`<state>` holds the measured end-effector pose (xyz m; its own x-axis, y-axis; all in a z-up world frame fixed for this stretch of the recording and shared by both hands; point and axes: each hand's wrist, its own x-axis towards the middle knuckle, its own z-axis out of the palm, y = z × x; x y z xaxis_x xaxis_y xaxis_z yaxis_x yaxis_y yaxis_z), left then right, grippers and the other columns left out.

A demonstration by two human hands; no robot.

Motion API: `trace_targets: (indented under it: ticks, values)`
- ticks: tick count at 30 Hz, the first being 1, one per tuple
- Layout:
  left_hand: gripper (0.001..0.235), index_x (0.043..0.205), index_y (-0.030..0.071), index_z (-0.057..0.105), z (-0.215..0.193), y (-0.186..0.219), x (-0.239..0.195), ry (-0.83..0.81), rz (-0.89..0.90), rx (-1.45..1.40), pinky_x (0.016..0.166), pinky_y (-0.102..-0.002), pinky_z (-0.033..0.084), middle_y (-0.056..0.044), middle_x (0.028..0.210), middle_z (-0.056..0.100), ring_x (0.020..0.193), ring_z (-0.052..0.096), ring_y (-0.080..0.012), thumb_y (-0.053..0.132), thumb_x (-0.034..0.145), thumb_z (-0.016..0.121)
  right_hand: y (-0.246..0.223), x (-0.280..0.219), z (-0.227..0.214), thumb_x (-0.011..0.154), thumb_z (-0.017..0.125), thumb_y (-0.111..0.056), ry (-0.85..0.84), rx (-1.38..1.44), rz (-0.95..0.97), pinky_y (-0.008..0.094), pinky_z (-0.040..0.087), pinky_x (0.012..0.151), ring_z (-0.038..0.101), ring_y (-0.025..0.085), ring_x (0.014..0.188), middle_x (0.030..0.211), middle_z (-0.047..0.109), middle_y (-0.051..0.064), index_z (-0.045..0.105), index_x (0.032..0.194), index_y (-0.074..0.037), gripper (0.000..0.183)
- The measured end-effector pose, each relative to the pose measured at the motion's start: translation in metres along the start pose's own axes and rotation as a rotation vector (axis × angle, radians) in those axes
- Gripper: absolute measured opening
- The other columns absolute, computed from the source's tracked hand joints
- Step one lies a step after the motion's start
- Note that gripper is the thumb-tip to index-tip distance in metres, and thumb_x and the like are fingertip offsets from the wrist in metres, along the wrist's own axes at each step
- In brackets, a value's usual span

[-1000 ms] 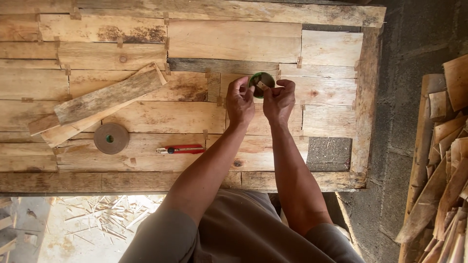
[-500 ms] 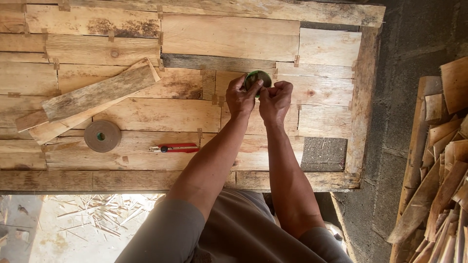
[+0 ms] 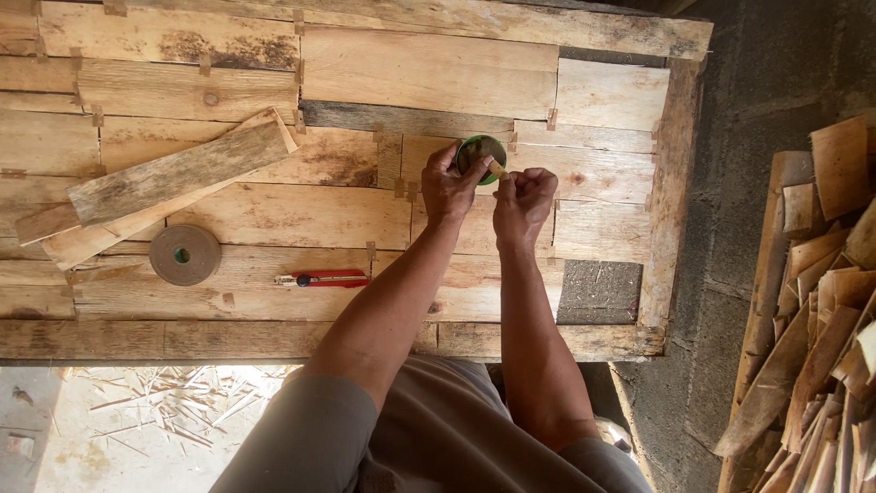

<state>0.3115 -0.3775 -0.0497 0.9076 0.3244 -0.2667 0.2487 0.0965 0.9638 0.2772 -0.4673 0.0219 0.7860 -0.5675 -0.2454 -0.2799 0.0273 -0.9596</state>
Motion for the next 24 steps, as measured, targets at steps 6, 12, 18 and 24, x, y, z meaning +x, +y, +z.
trace_targets:
  ticks: [6,12,18,24]
  values:
    - [0.051,0.123,0.014,0.069,-0.027,0.056,-0.01,0.223,0.58,0.592,0.08,-0.03,0.058,-0.008,0.115,0.072,0.099,0.066,-0.0234,0.031,0.081,0.093,0.012,0.014,-0.007,0.1,0.064,0.007,-0.203,-0.021,-0.266,0.022,0.055,0.076,0.064,0.011,0.087,0.097,0.064,0.009,0.04,0.118,-0.004,0.032]
    - [0.052,0.141,0.013,0.059,-0.028,0.053,-0.003,-0.226,0.431,0.203,0.066,-0.023,0.059,-0.003,0.102,0.076,0.079,0.069,-0.0092,0.013,0.093,0.079,0.008,0.014,-0.003,0.102,0.063,0.008,-0.315,-0.029,-0.352,0.023,0.052,0.08,0.061,0.012,0.09,0.1,0.064,0.008,0.041,0.124,-0.002,0.033]
    - [0.051,0.135,0.013,0.058,-0.023,0.057,-0.003,-0.268,0.285,0.129,0.065,-0.026,0.06,0.0,0.088,0.075,0.071,0.069,-0.0101,0.003,0.09,0.078,-0.013,0.007,0.0,0.099,0.069,0.006,-0.265,-0.2,-0.354,0.024,0.056,0.075,0.066,0.012,0.087,0.099,0.067,0.011,0.044,0.121,-0.002,0.034]
    - [0.041,0.123,0.013,0.054,-0.015,0.067,-0.012,-0.101,0.277,0.375,0.064,-0.034,0.058,-0.002,0.085,0.075,0.07,0.071,-0.0152,0.004,0.089,0.075,-0.022,-0.001,0.002,0.104,0.065,-0.002,-0.171,-0.411,-0.367,0.026,0.057,0.065,0.072,0.011,0.079,0.098,0.076,0.013,0.047,0.125,-0.002,0.029]
